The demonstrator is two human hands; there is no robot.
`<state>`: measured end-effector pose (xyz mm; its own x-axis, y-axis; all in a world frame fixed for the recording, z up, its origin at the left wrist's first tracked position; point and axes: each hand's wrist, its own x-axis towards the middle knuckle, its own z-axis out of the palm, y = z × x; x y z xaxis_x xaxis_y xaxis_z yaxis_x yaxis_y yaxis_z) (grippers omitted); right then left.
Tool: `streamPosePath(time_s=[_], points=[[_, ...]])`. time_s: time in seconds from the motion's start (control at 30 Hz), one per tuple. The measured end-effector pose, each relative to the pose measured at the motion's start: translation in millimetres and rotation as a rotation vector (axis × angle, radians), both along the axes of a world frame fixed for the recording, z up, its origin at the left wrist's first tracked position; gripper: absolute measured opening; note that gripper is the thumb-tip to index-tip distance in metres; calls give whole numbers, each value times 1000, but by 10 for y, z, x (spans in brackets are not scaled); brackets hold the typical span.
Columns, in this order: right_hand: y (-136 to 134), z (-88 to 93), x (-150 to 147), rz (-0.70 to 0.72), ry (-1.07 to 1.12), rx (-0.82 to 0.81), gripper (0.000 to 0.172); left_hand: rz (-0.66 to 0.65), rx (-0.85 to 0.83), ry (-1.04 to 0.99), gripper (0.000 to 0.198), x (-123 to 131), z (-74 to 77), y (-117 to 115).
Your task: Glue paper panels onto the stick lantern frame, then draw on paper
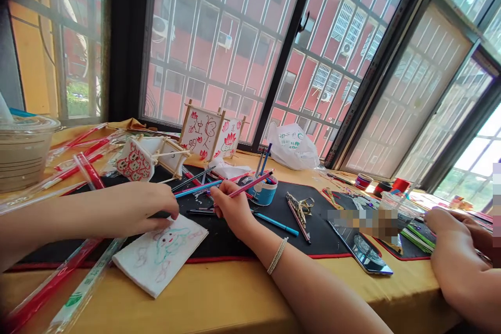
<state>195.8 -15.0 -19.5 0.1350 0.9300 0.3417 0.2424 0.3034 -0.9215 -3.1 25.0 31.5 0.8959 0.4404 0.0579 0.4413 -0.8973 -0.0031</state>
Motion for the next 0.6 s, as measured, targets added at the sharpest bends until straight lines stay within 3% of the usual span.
streamPosePath(time_s=[0.07,0.17,0.37,0.53,0.6], points=[[39,18,64,-18,55,64,38,131,79,10,28,22,-23,27],[74,36,123,-17,59,95,44,194,-35,30,28,51,-38,11],[77,89,159,-14,33,103,41,157,-360,-153,22,120,-70,62],[67,145,187,-83,86,112,31,-29,-869,-443,28,177,-113,159],[61,154,191,-105,115,118,29,-15,-993,-470,33,189,-141,152]])
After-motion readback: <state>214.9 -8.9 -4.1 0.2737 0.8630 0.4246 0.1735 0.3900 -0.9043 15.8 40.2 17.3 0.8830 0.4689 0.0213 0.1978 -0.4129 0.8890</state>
